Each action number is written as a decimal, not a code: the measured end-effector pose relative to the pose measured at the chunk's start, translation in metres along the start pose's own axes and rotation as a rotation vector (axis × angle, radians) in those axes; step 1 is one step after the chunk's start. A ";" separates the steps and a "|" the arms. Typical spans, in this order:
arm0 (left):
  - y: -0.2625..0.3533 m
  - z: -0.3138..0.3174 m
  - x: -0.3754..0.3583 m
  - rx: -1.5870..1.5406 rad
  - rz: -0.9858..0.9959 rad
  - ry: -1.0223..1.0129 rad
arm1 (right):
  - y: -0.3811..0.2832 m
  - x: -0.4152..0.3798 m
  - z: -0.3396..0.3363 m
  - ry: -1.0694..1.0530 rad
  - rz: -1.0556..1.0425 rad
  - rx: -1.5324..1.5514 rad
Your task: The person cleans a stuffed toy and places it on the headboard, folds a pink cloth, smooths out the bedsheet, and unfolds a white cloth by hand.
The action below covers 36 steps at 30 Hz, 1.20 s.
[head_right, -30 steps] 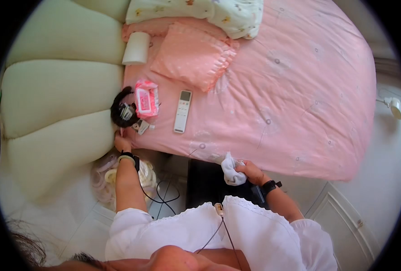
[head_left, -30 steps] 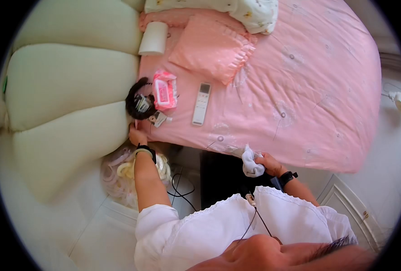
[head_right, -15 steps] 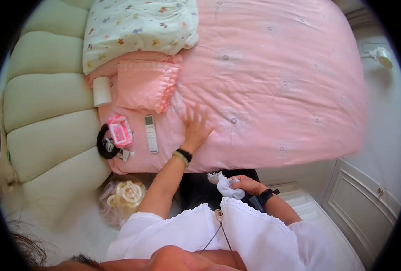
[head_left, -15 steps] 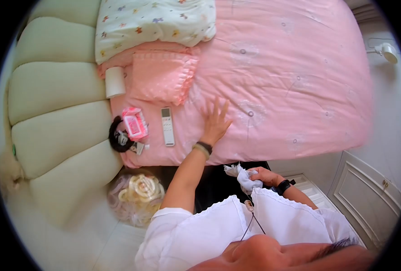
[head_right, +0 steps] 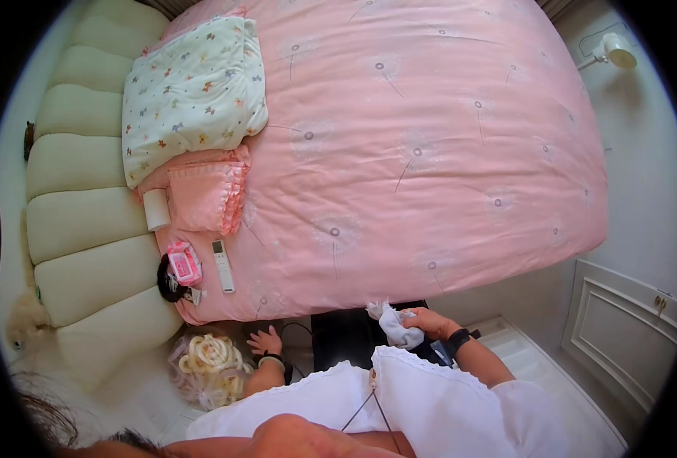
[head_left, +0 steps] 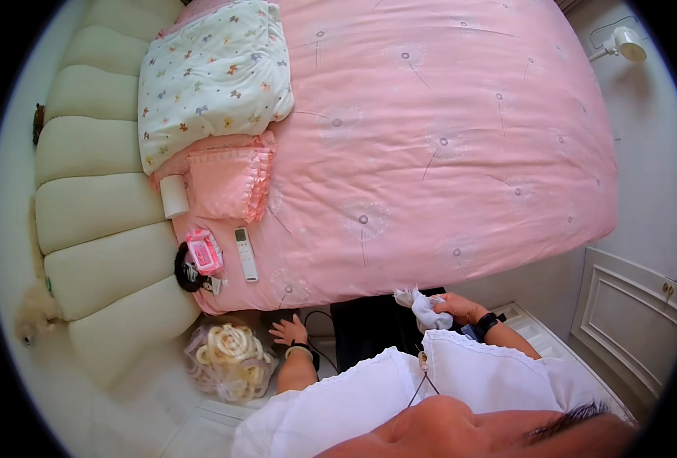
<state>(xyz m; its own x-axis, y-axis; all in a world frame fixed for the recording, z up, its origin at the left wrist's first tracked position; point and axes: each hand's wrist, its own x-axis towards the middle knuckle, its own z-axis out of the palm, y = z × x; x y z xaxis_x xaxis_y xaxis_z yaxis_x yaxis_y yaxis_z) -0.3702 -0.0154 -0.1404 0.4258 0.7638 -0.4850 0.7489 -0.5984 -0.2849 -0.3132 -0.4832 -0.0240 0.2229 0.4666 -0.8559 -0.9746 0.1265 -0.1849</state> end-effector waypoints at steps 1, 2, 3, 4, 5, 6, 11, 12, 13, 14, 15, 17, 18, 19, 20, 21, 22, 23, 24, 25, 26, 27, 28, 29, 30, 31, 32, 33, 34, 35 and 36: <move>0.006 0.002 -0.005 -0.108 0.061 0.089 | 0.001 -0.007 -0.008 0.015 0.000 -0.005; 0.014 0.005 -0.007 -0.215 0.124 0.174 | 0.001 -0.013 -0.017 0.005 -0.008 -0.023; 0.030 -0.001 -0.014 -0.324 0.185 0.266 | 0.004 -0.017 -0.029 -0.011 -0.021 -0.041; 0.062 -0.010 -0.021 -0.314 0.308 0.523 | 0.003 -0.024 -0.037 -0.023 -0.030 -0.059; 0.098 -0.021 -0.027 -0.378 0.431 0.521 | 0.002 -0.032 -0.044 -0.014 -0.047 -0.052; 0.133 -0.033 -0.032 -0.438 0.555 0.518 | 0.002 -0.041 -0.052 -0.007 -0.063 -0.044; 0.259 -0.062 -0.138 -0.061 1.099 0.033 | 0.005 -0.066 -0.083 -0.022 -0.140 -0.035; 0.258 -0.053 -0.163 0.137 1.203 -0.055 | 0.002 -0.074 -0.083 0.006 -0.166 -0.044; 0.247 -0.041 -0.184 0.184 1.307 -0.114 | -0.002 -0.083 -0.081 0.038 -0.188 -0.045; 0.228 -0.028 -0.201 0.246 1.414 -0.181 | -0.004 -0.093 -0.082 0.068 -0.251 -0.065; 0.205 -0.016 -0.210 0.362 1.543 -0.335 | -0.001 -0.096 -0.089 0.067 -0.323 -0.082; 0.194 -0.011 -0.221 0.535 1.597 -0.681 | 0.008 -0.101 -0.108 0.098 -0.336 0.038; 0.205 -0.021 -0.225 0.576 1.514 -0.849 | 0.014 -0.105 -0.114 0.139 -0.367 0.065; 0.220 -0.028 -0.223 0.613 1.416 -1.006 | 0.018 -0.108 -0.119 0.176 -0.398 0.085; 0.240 -0.027 -0.205 0.199 1.571 -0.736 | 0.023 -0.109 -0.123 0.212 -0.422 0.104; 0.259 -0.030 -0.181 -0.220 1.653 -0.457 | 0.032 -0.111 -0.123 0.222 -0.433 0.128; 0.297 -0.051 -0.173 -0.434 1.710 -0.037 | 0.037 -0.113 -0.126 0.232 -0.448 0.142; 0.334 -0.058 -0.147 -0.333 1.647 0.290 | 0.042 -0.115 -0.129 0.244 -0.461 0.152; 0.366 -0.079 -0.140 -0.236 1.469 0.425 | 0.051 -0.118 -0.129 0.247 -0.463 0.178; 0.394 -0.093 -0.133 -0.227 1.335 0.423 | 0.061 -0.118 -0.128 0.248 -0.469 0.206; 0.413 -0.097 -0.130 -0.218 1.200 0.424 | 0.070 -0.116 -0.127 0.248 -0.478 0.231; 0.414 -0.080 -0.137 -0.095 1.373 0.400 | 0.080 -0.115 -0.128 0.245 -0.463 0.225; 0.408 -0.052 -0.150 0.030 1.531 0.377 | 0.090 -0.114 -0.129 0.244 -0.445 0.251; 0.400 -0.024 -0.166 0.167 1.688 0.355 | 0.099 -0.111 -0.129 0.239 -0.431 0.281; 0.370 0.011 -0.191 0.149 1.861 0.296 | 0.105 -0.109 -0.131 0.193 -0.426 0.330; 0.337 0.014 -0.230 0.274 1.951 -0.032 | 0.114 -0.105 -0.137 0.180 -0.415 0.343; 0.310 0.017 -0.259 0.403 2.133 -0.222 | 0.117 -0.103 -0.141 0.175 -0.403 0.371; 0.293 0.064 -0.249 0.409 2.429 -0.476 | 0.124 -0.100 -0.147 0.167 -0.388 0.400; 0.294 0.052 -0.265 0.376 2.473 -0.757 | 0.126 -0.100 -0.152 0.160 -0.380 0.414; 0.317 0.040 -0.273 0.224 2.419 -0.542 | 0.128 -0.102 -0.161 0.153 -0.356 0.454; 0.353 0.022 -0.273 0.087 2.343 -0.339 | 0.125 -0.104 -0.173 0.127 -0.365 0.445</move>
<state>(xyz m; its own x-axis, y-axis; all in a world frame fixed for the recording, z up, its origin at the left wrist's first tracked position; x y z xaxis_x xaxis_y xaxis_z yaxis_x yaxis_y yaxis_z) -0.2328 -0.4404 -0.1269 0.1240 -0.9921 0.0175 -0.6973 -0.0746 0.7128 -0.4618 -0.6678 -0.0416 0.5109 0.2185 -0.8314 -0.7262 0.6272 -0.2815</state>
